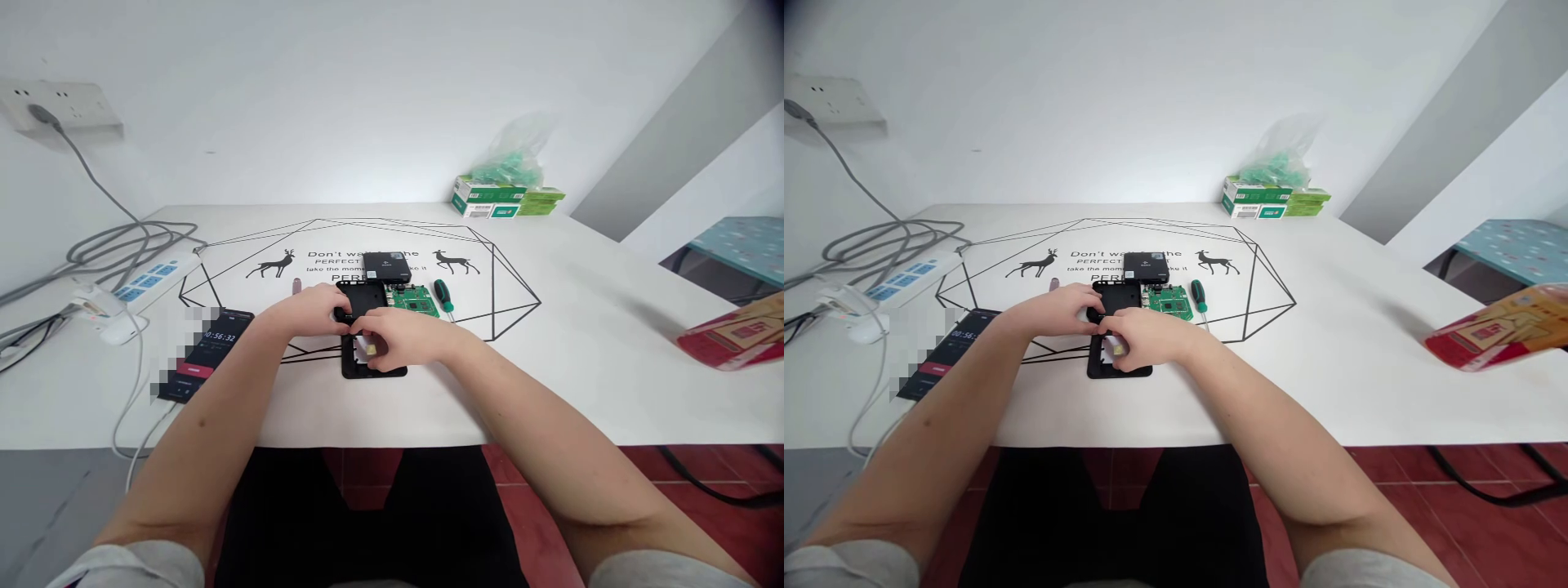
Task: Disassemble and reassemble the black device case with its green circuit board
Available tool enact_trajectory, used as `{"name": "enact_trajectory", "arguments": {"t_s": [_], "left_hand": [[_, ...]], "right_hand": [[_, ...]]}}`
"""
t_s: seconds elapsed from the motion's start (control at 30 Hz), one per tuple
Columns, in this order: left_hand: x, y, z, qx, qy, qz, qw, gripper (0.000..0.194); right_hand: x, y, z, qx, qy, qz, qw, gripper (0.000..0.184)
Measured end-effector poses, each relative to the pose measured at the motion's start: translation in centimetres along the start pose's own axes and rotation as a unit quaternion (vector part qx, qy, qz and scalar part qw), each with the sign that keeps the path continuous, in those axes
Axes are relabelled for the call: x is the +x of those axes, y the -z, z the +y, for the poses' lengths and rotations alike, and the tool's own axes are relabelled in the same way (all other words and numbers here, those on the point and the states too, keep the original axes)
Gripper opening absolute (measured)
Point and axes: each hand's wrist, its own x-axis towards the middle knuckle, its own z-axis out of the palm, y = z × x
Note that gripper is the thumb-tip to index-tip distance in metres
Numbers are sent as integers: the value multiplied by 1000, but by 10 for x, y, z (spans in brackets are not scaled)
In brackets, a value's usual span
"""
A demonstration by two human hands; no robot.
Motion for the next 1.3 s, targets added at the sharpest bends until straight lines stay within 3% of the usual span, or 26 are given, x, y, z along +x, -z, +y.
{"name": "enact_trajectory", "arguments": {"t_s": [0.1, 0.23, 0.37, 0.5, 0.7, 0.87, 1.0, 1.17, 1.3], "left_hand": [[-1, 0, 2, 0, 3, -3, 1000, 33], [-1, -1, 3, 3, 8, -5, 1000, 33], [1, -3, 4, 5, 11, -3, 1000, 30], [4, -6, 2, 8, 16, 11, 1000, 26], [7, -8, 0, 6, 2, 24, 1000, 26], [5, -7, 3, 0, 15, 22, 1000, 27], [4, -6, 4, 8, 36, 23, 999, 30], [6, -6, 0, 13, 17, 30, 999, 33], [4, -4, 0, -6, 31, 46, 998, 38]], "right_hand": [[1, -1, -2, 21, -10, 20, 1000, 42], [-12, 18, 0, 48, -15, 38, 998, 20], [-32, 42, 7, 32, -138, -12, 990, 22], [-37, 42, 15, -6, -213, -80, 974, 23], [-32, 32, 27, -3, -200, -75, 977, 26], [-33, 40, 50, -53, -233, 8, 971, 10], [-31, 41, 61, -23, -237, -14, 971, 5], [-26, 36, 59, -12, -245, -8, 969, 13], [-29, 39, 59, -23, -204, 8, 979, 11]]}}
